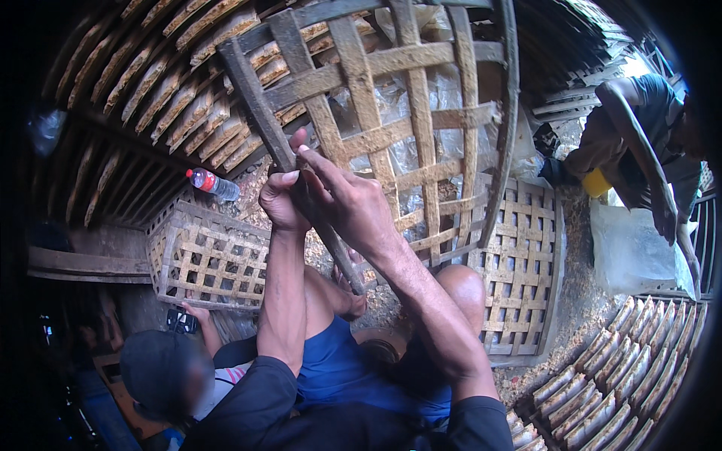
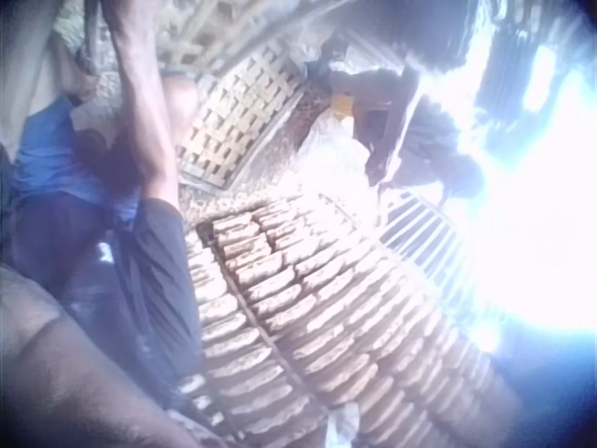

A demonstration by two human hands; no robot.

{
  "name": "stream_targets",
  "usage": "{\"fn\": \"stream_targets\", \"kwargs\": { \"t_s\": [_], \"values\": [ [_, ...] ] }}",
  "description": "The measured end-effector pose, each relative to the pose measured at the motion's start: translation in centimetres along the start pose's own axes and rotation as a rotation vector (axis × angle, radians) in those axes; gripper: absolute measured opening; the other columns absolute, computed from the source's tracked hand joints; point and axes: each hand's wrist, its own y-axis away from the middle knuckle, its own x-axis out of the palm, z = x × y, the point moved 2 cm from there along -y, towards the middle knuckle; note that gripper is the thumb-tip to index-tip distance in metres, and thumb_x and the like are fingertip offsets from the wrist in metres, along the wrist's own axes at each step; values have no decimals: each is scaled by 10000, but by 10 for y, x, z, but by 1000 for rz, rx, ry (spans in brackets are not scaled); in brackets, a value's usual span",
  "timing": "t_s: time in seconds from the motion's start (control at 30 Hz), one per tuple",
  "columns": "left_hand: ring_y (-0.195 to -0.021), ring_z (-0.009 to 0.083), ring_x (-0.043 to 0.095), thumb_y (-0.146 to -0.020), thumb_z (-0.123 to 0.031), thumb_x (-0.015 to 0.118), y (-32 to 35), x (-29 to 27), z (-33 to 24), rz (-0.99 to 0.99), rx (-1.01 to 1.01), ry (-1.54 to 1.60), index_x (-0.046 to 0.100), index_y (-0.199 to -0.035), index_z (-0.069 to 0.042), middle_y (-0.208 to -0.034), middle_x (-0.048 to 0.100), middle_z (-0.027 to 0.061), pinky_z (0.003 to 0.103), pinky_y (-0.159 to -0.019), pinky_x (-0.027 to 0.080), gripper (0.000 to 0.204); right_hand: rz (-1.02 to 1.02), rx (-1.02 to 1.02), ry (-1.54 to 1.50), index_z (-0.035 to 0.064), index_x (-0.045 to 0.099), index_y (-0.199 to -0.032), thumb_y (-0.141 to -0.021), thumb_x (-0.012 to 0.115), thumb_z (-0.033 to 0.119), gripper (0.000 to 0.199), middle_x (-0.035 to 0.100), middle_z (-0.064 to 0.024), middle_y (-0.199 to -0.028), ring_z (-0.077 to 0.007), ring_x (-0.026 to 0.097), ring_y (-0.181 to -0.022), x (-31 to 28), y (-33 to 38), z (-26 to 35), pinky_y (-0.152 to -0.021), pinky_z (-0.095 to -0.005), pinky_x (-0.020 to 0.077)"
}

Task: The person sits on the floor and assembles a wooden lattice tray by hand, inserting and adjusting wooden slats into the frame. Another person in the background handles plastic bags and grain-like material.

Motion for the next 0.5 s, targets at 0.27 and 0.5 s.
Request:
{"fn": "stream_targets", "kwargs": {
  "t_s": [0.27,0.5],
  "values": [
    [-1047,228,681,-781,-98,573,0,5,8,44,-64,-12,359,-1568,-11,-1139,697,114,362,-986,537,820,-59,-78,-14,97,635,-1327,-878,708,-38,474,748,-169,-948,-278,768,-772,-8,-6,4,-643,-371,600],
    [-1243,289,611,-803,-134,579,-1,-5,5,123,-89,32,190,-1650,-117,-1334,622,143,447,-1138,443,932,110,46,-73,46,635,-1237,-960,640,-1,281,718,-159,-817,-222,739,-687,-15,-18,8,-577,-340,562]
  ]
}}
